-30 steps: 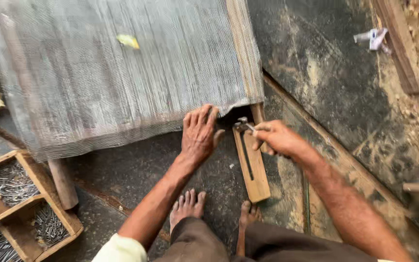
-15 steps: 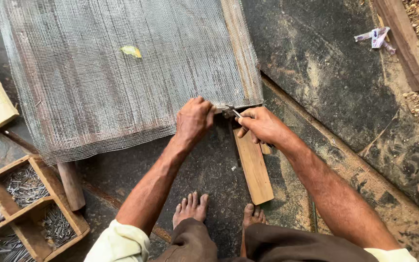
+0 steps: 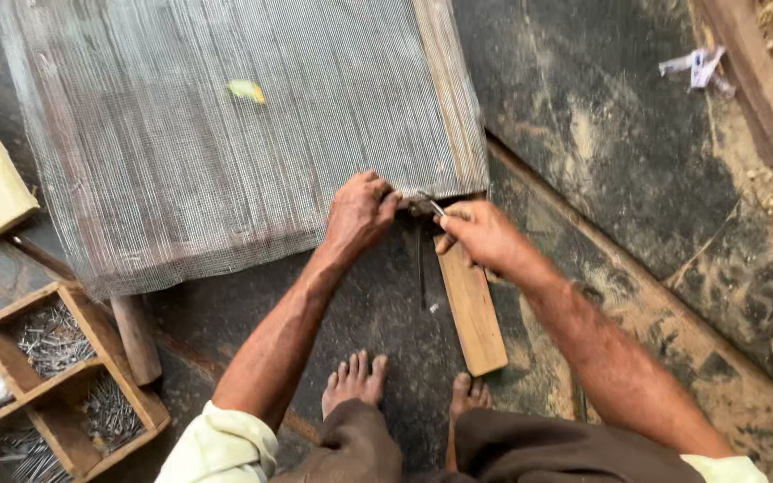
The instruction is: The person hammers nails into the wooden frame of a cot to secure a mesh fabric. They repeatedly pick up nails from a wooden box and use a hammer to drive them into the wood along the edge of the mesh.
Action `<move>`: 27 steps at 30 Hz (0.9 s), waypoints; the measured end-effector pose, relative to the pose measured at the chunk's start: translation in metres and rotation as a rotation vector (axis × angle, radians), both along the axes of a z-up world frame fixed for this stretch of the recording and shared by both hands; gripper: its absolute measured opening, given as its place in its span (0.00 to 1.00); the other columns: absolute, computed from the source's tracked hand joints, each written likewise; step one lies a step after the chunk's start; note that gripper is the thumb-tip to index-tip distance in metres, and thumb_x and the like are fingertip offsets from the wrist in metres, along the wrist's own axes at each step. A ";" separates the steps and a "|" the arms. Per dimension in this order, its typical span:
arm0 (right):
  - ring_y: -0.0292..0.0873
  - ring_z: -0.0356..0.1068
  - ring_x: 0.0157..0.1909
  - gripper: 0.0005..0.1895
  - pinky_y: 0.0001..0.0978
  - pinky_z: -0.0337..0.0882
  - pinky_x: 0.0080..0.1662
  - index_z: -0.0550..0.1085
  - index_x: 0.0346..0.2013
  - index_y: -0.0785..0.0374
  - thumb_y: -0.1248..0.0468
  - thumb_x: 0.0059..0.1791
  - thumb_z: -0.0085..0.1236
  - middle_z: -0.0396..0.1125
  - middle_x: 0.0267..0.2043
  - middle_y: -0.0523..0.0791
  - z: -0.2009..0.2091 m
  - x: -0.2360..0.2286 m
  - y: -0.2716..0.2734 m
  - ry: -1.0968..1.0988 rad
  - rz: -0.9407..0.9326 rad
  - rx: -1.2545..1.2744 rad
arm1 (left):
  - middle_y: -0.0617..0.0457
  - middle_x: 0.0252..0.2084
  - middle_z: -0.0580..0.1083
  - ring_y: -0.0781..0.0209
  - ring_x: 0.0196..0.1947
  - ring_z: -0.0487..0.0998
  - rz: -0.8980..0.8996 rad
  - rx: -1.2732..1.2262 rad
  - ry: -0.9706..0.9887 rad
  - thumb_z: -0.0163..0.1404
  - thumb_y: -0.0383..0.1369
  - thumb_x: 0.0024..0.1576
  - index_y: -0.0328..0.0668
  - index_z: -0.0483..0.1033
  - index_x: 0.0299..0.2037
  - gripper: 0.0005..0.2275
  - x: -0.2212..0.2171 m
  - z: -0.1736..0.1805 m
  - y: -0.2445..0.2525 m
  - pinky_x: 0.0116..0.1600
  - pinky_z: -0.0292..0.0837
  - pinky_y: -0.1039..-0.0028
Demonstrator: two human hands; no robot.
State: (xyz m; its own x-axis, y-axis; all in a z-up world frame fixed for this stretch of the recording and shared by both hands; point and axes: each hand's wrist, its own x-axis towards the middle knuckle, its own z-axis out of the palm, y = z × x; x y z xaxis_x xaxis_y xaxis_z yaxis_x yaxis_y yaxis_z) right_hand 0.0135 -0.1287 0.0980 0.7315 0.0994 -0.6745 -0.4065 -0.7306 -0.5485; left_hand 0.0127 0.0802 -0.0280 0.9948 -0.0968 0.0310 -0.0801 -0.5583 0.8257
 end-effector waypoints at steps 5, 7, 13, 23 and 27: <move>0.32 0.60 0.15 0.17 0.26 0.63 0.20 0.79 0.50 0.66 0.59 0.54 0.50 0.77 0.29 0.45 0.015 -0.001 0.014 -0.036 -0.013 -0.004 | 0.48 0.36 0.77 0.54 0.35 0.77 -0.051 -0.089 0.389 0.54 0.40 0.59 0.41 0.82 0.42 0.12 0.020 0.019 0.009 0.44 0.73 0.59; 0.33 0.60 0.15 0.17 0.27 0.61 0.20 0.78 0.51 0.65 0.59 0.54 0.49 0.77 0.30 0.44 0.021 0.005 0.017 0.004 0.009 -0.074 | 0.47 0.38 0.77 0.53 0.35 0.78 -0.090 -0.055 0.437 0.52 0.39 0.60 0.40 0.82 0.43 0.11 0.023 0.028 0.007 0.43 0.74 0.60; 0.33 0.63 0.19 0.17 0.28 0.64 0.21 0.79 0.48 0.65 0.59 0.55 0.48 0.78 0.32 0.41 0.009 0.002 -0.001 -0.034 0.053 -0.075 | 0.41 0.45 0.75 0.46 0.43 0.77 0.012 -0.024 -0.137 0.51 0.32 0.61 0.33 0.78 0.45 0.09 -0.036 0.044 -0.017 0.47 0.75 0.58; 0.33 0.63 0.16 0.18 0.27 0.65 0.21 0.76 0.55 0.63 0.59 0.54 0.48 0.76 0.29 0.43 -0.032 -0.036 -0.057 -0.111 -0.151 0.152 | 0.42 0.47 0.79 0.48 0.48 0.81 0.141 -0.543 0.444 0.50 0.43 0.60 0.35 0.76 0.54 0.20 -0.073 -0.035 -0.113 0.53 0.75 0.62; 0.32 0.63 0.15 0.18 0.26 0.64 0.20 0.76 0.54 0.67 0.60 0.54 0.49 0.77 0.29 0.44 -0.023 -0.017 -0.057 -0.128 -0.119 0.163 | 0.43 0.39 0.80 0.52 0.39 0.83 0.092 -0.728 0.531 0.47 0.41 0.65 0.30 0.76 0.49 0.17 -0.059 -0.057 -0.134 0.44 0.78 0.62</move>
State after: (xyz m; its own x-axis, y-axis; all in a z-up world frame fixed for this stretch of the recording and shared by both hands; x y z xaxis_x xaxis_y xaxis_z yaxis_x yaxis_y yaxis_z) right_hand -0.0037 -0.1862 0.0750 0.8229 0.1076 -0.5578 -0.4042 -0.5792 -0.7080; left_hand -0.0465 -0.0535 -0.0848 0.8985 -0.1523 -0.4118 0.4313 0.1306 0.8927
